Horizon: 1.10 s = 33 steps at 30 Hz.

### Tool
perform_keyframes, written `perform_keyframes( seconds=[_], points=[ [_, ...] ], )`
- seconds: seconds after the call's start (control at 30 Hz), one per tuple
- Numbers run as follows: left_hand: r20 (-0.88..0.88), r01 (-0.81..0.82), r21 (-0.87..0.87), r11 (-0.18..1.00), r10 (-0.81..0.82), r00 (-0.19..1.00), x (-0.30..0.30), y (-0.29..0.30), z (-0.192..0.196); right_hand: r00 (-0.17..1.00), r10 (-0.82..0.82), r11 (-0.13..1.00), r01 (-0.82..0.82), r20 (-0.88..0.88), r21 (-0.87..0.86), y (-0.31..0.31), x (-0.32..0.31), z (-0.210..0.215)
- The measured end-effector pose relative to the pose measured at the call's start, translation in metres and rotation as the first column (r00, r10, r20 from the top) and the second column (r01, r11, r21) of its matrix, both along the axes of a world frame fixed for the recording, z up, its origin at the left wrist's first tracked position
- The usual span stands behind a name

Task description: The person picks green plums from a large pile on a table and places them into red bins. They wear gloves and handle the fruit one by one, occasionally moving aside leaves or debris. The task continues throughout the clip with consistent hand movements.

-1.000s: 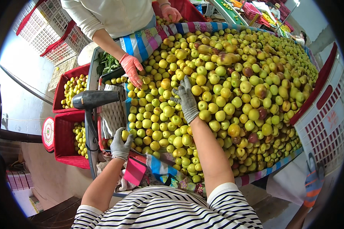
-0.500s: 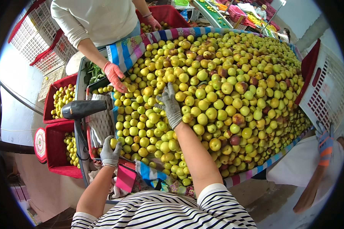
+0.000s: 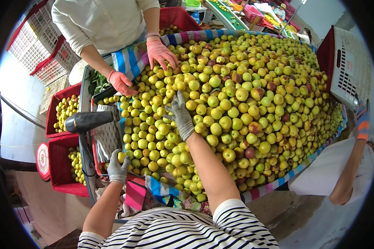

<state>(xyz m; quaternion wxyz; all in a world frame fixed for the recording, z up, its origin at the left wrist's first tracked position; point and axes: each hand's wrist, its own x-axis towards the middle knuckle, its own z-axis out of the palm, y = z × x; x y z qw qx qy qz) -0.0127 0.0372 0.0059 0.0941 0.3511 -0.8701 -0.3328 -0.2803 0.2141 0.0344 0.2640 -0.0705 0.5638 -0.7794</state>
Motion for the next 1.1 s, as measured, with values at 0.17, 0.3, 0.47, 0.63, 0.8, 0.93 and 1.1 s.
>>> perform_keyframes(
  seconds=[0.17,0.3,0.47,0.63,0.8,0.93,1.1],
  points=[
    [-0.055,-0.015,0.055,0.998,0.019,0.998,0.003,-0.007,-0.012,0.992,0.101,0.995,-0.102,-0.081,-0.002,0.005,0.005,0.004],
    [-0.390,0.046,0.558,0.828,0.212,0.896,0.002,-0.029,-0.037,0.994,0.076,0.997,-0.078,-0.081,-0.018,0.010,0.005,0.010],
    [0.002,0.201,0.938,-0.283,0.583,0.813,-0.015,-0.024,-0.021,0.998,-0.010,0.998,0.006,-0.060,-0.069,0.013,0.016,0.014],
    [0.043,0.267,0.848,-0.458,0.561,0.826,-0.024,-0.024,-0.018,0.910,0.207,0.965,-0.128,-0.358,0.230,0.016,0.020,0.000],
    [0.086,0.250,0.823,-0.510,0.546,0.833,-0.024,-0.027,-0.020,0.458,0.770,0.465,0.077,-0.445,0.882,-0.001,0.041,0.013],
    [0.100,0.220,0.833,-0.507,0.530,0.842,-0.026,-0.029,-0.023,0.265,0.952,0.049,0.369,-0.156,0.928,-0.022,0.050,0.004],
    [0.098,0.172,0.869,-0.463,0.503,0.859,-0.029,-0.023,-0.009,0.432,0.850,0.248,0.176,-0.301,0.953,-0.027,0.054,0.024]
  ],
)
